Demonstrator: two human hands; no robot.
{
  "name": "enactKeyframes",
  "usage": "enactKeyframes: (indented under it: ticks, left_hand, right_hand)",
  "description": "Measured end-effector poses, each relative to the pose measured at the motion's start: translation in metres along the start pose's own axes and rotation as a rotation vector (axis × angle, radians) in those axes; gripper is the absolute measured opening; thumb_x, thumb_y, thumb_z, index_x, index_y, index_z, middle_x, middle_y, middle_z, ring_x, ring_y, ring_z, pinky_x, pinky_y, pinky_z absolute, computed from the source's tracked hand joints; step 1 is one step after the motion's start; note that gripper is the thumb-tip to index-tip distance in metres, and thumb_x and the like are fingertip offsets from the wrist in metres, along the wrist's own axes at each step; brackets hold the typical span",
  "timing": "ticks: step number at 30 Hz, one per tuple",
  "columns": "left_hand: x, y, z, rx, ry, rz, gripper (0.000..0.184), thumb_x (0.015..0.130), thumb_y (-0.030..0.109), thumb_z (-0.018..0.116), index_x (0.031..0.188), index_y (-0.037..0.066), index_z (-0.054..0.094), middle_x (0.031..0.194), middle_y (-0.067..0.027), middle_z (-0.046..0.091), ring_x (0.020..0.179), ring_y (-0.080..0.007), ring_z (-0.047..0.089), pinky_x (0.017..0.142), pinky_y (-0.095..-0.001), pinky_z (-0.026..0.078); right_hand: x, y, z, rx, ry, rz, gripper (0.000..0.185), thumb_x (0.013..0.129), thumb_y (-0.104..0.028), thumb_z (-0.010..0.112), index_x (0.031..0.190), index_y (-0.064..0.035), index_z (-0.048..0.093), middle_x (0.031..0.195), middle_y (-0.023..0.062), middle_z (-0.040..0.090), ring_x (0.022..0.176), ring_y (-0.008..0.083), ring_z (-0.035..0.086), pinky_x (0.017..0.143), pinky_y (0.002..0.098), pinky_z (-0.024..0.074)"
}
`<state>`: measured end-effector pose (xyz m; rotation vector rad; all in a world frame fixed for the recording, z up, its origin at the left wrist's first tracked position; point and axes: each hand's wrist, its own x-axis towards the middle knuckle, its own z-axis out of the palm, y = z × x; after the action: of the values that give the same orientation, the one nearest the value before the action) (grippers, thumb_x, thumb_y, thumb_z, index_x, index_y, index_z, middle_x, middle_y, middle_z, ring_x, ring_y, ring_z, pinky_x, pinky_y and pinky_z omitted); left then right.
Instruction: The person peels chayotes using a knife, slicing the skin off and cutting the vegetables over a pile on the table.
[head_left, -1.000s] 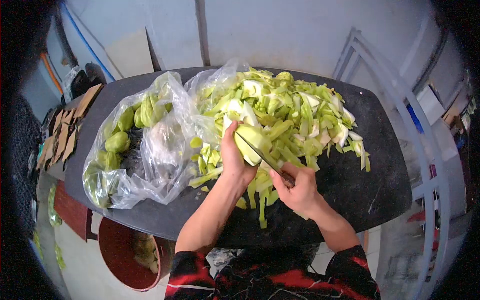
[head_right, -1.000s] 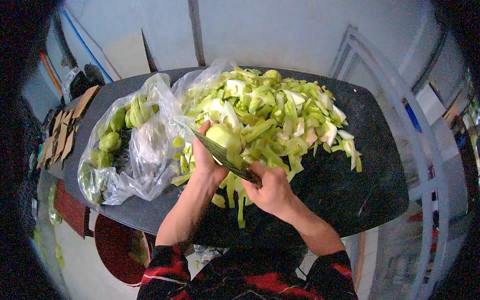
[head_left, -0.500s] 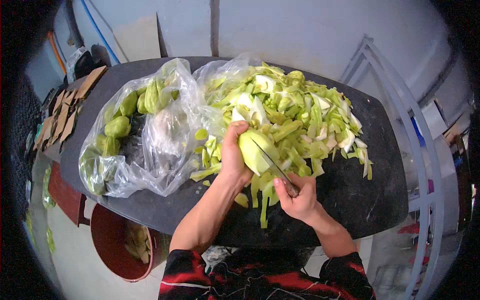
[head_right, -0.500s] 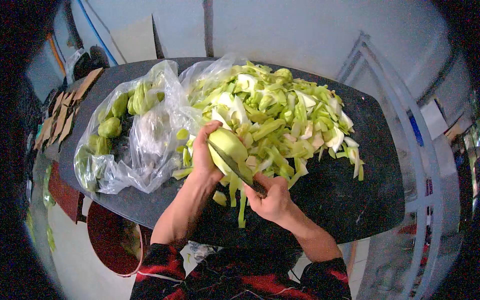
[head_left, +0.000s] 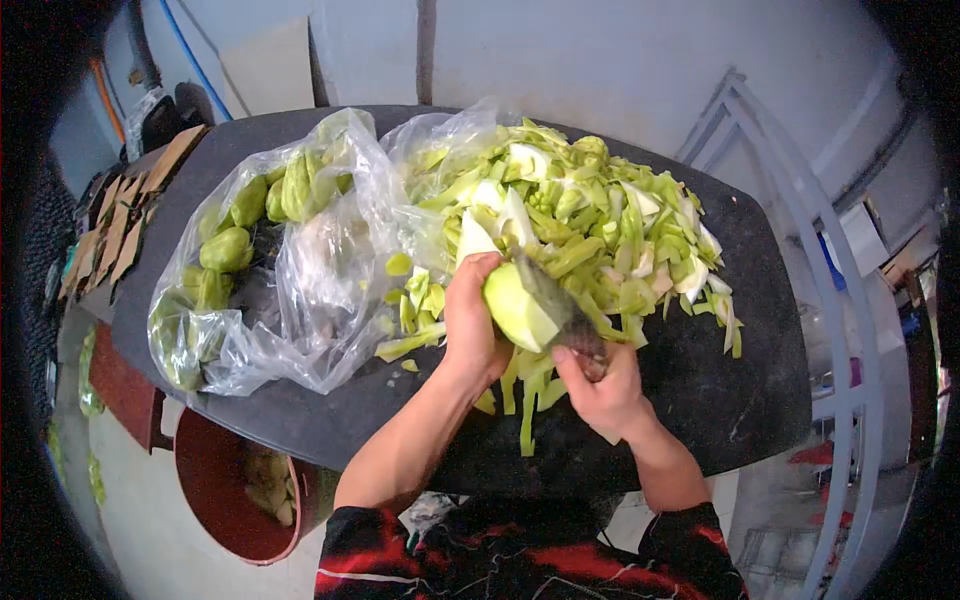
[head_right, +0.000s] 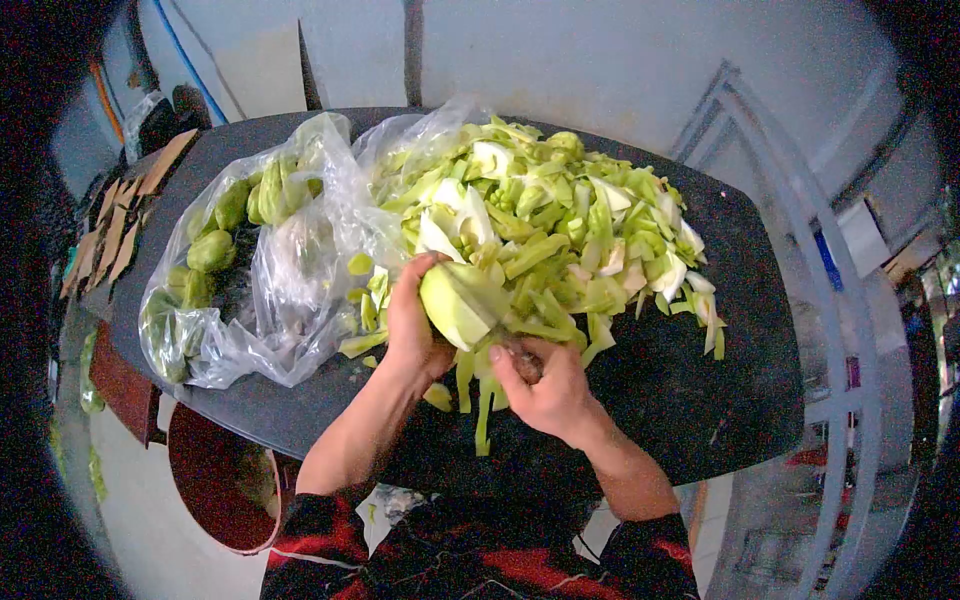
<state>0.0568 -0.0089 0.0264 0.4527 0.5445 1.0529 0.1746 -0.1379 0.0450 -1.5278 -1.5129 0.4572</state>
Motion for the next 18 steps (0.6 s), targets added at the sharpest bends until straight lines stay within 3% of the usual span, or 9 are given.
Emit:
enactKeyframes:
  ticks: [2, 3, 5, 8, 11, 13, 15, 16, 18]
  left_hand:
    - [0.003, 0.007, -0.003, 0.225, -0.212, 0.147, 0.025, 0.089, 0.026, 0.056, 0.096, 0.003, 0.062, 0.087, -0.0070, 0.063, 0.077, -0.0185, 0.063, 0.073, -0.0330, 0.052]
    - [0.002, 0.021, -0.005, 0.297, -0.403, 0.068, 0.033, 0.086, 0.028, 0.063, 0.102, -0.001, 0.064, 0.094, -0.0086, 0.066, 0.082, -0.0181, 0.064, 0.075, -0.0318, 0.053]
    - [-0.007, 0.037, 0.001, 0.284, -0.594, -0.004, 0.036, 0.080, 0.008, 0.074, 0.112, -0.005, 0.064, 0.103, -0.0122, 0.069, 0.089, -0.0165, 0.066, 0.083, -0.0308, 0.054]
    - [-0.008, 0.032, -0.004, 0.318, -0.604, -0.141, 0.057, 0.069, -0.003, 0.080, 0.122, -0.005, 0.060, 0.110, -0.0143, 0.068, 0.095, -0.0182, 0.067, 0.089, -0.0329, 0.054]
    - [-0.010, 0.014, 0.001, 0.196, -0.474, -0.124, 0.077, 0.055, 0.004, 0.089, 0.125, -0.006, 0.058, 0.113, -0.0145, 0.068, 0.097, -0.0218, 0.067, 0.088, -0.0360, 0.055]
    - [-0.014, 0.019, 0.003, 0.221, -0.468, -0.087, 0.073, 0.055, 0.005, 0.089, 0.122, -0.006, 0.060, 0.108, -0.0136, 0.069, 0.093, -0.0209, 0.068, 0.085, -0.0355, 0.056]
    - [-0.017, 0.035, 0.003, 0.571, -0.507, -0.033, 0.071, 0.055, 0.002, 0.089, 0.120, -0.007, 0.061, 0.104, -0.0132, 0.070, 0.088, -0.0203, 0.069, 0.084, -0.0351, 0.057]
    - [-0.019, 0.043, 0.006, 0.681, -0.518, -0.022, 0.070, 0.053, 0.000, 0.089, 0.118, -0.007, 0.063, 0.101, -0.0130, 0.071, 0.086, -0.0197, 0.069, 0.082, -0.0345, 0.057]
    - [-0.017, 0.036, 0.006, 0.507, -0.510, -0.042, 0.064, 0.057, -0.002, 0.087, 0.117, -0.006, 0.064, 0.099, -0.0124, 0.071, 0.084, -0.0166, 0.068, 0.080, -0.0315, 0.056]
  right_hand:
    - [-0.003, 0.002, -0.012, 0.384, 0.008, 0.275, 0.015, 0.091, -0.013, 0.064, 0.083, -0.0010, 0.059, 0.058, 0.0000, 0.054, 0.048, 0.0080, 0.047, 0.044, 0.0260, 0.0376]
    - [-0.002, 0.004, -0.026, 0.479, -0.027, 0.342, 0.012, 0.091, -0.008, 0.062, 0.083, -0.0031, 0.055, 0.055, -0.0011, 0.050, 0.044, 0.0053, 0.044, 0.040, 0.0251, 0.0349]
    - [0.001, 0.001, -0.040, 0.666, -0.140, 0.335, 0.012, 0.091, -0.003, 0.060, 0.082, -0.0031, 0.053, 0.054, -0.0018, 0.046, 0.040, 0.0055, 0.040, 0.037, 0.0259, 0.0316]
    - [-0.001, 0.006, -0.039, 0.749, -0.179, 0.362, 0.012, 0.091, -0.003, 0.060, 0.081, -0.0035, 0.053, 0.053, -0.0023, 0.043, 0.040, 0.0060, 0.040, 0.037, 0.0257, 0.0311]
    - [-0.004, 0.020, -0.028, 0.626, -0.124, 0.203, 0.035, 0.082, 0.007, 0.068, 0.068, -0.0087, 0.040, 0.052, -0.0025, 0.041, 0.041, 0.0066, 0.043, 0.037, 0.0267, 0.0327]
    - [-0.003, 0.018, -0.029, 0.619, -0.114, 0.246, 0.044, 0.078, 0.010, 0.071, 0.065, -0.0112, 0.034, 0.052, -0.0027, 0.041, 0.042, 0.0068, 0.045, 0.037, 0.0268, 0.0338]
    - [0.001, 0.016, -0.036, 0.492, -0.177, 0.246, 0.038, 0.076, -0.007, 0.081, 0.065, -0.0119, 0.044, 0.056, -0.0067, 0.047, 0.046, 0.0037, 0.044, 0.043, 0.0229, 0.0341]
    - [0.003, 0.015, -0.041, 0.451, -0.233, 0.281, 0.038, 0.074, -0.007, 0.081, 0.066, -0.0120, 0.044, 0.058, -0.0075, 0.047, 0.051, 0.0029, 0.044, 0.046, 0.0225, 0.0342]
    - [-0.002, 0.021, -0.026, 0.476, -0.147, 0.283, 0.038, 0.073, -0.007, 0.081, 0.066, -0.0121, 0.044, 0.058, -0.0076, 0.047, 0.051, 0.0033, 0.043, 0.047, 0.0230, 0.0339]
